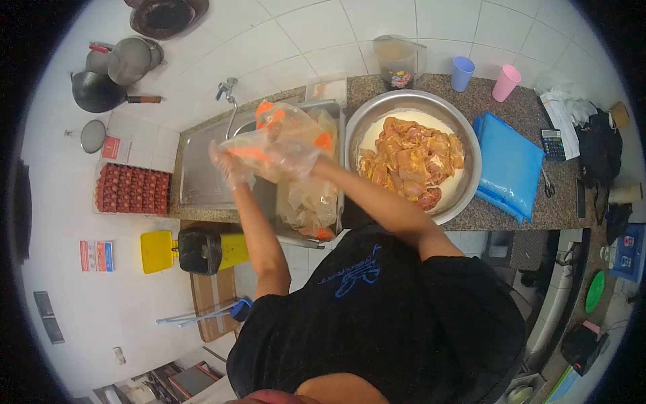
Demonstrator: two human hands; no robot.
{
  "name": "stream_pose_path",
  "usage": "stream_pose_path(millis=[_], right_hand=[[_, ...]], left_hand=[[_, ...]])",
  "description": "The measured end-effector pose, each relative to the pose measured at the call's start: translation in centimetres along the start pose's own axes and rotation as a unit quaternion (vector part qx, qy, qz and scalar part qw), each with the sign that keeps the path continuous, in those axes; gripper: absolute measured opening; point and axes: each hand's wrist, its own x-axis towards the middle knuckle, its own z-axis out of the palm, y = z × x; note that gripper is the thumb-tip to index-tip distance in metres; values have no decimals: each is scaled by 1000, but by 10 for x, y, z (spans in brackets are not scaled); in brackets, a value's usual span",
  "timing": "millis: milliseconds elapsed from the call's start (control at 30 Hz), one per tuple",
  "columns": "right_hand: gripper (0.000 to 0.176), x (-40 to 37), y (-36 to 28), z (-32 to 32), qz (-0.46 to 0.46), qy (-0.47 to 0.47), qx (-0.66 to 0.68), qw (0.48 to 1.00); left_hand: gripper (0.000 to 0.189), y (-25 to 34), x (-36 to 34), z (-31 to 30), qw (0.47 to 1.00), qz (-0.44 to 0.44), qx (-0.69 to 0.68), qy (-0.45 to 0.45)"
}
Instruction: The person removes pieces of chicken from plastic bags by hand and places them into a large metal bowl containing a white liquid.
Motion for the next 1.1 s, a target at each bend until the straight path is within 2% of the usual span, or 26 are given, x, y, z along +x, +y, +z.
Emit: stream_pose_path(millis=[33, 67, 100, 133, 167, 233, 267, 300, 333, 367, 400, 467, 500, 567, 600, 667, 700, 767, 800, 833, 867, 900, 967, 1000, 1067, 1100], right_hand=[[41, 3, 26, -9, -15, 19, 61, 998], [38, 1, 49, -15, -29, 37, 122, 991], [38, -10, 49, -22, 29, 56, 242, 968], [38, -18, 47, -30, 87, 76, 355, 928], [38, -18, 71, -36, 96, 66, 354, 928], [36, -9, 127, -39, 191, -117, 279, 934], [29, -19, 80, -50, 185, -220, 88, 954], [29, -27, 48, -45, 189, -230, 86, 951], [24, -33, 22, -37, 76, -325, -232, 914], [20, -34, 12, -30, -52, -379, -520, 764], [20, -35, 23, -20, -53, -386, -519, 761], [19, -37, 66, 10, -65, -320, -518, 791], [19, -41, 87, 22, -66, -325, -517, 789], [22, -48, 115, 38, -302, -178, -377, 857], [22, -46, 108, 40, -302, -180, -379, 856], [35, -40, 74, 44, -40, -345, -435, 831], [35, -35, 53, 44, -39, -346, -438, 829], [40, -29, 21, 45, -51, -452, -575, 680], [40, -29, 42, 57, -52, -455, -576, 677], [38, -30, 84, 77, 44, -338, -507, 792], [36, -30, 107, 89, 138, -206, -418, 874], [36, -22, 92, 85, 137, -210, -420, 872], [28, -13, 46, 75, 107, -319, -483, 808], [28, -15, 50, 78, 109, -322, -482, 808], [35, -9, 65, 77, 47, -352, -546, 759], [35, -8, 76, 76, 42, -354, -550, 756]], left_hand=[[44, -3, -3, -18, 983, 155, 88, 47], [39, -7, -12, -36, 932, 303, 175, 95], [39, -9, -40, -45, 933, 296, 176, 108], [34, -5, -79, -43, 911, 237, 338, 12], [30, -10, -106, -40, 855, 169, 483, -88], [34, -54, -129, -62, 670, 301, 631, -249], [35, -61, -157, -41, 728, 154, 627, -231], [36, -66, -181, -16, 767, 6, 606, -210], [37, -85, -187, -18, 700, 153, 651, -253], [40, -101, -191, -20, 610, 296, 676, -288], [40, -106, -199, -15, 615, 292, 675, -285], [41, -108, -217, -1, 686, 344, 596, -237], [41, -107, -226, 2, 689, 341, 595, -233], [45, -105, -241, 6, 704, 184, 649, -224], [45, -107, -244, 5, 705, 185, 647, -223], [42, -111, -246, 1, 700, 268, 630, -204], [42, -113, -247, -1, 702, 269, 627, -203], [40, -119, -250, -4, 703, 306, 616, -180], [40, -123, -250, -6, 706, 305, 614, -177], [39, -126, -251, -9, 723, 290, 604, -167], [39, -129, -250, -14, 739, 275, 595, -157], [39, -135, -245, -19, 741, 274, 593, -154], [42, -147, -244, -30, 707, 327, 615, -122], [42, -147, -246, -31, 708, 324, 615, -121], [45, -143, -246, -29, 670, 319, 659, -120], [45, -143, -244, -29, 672, 321, 658, -114]])
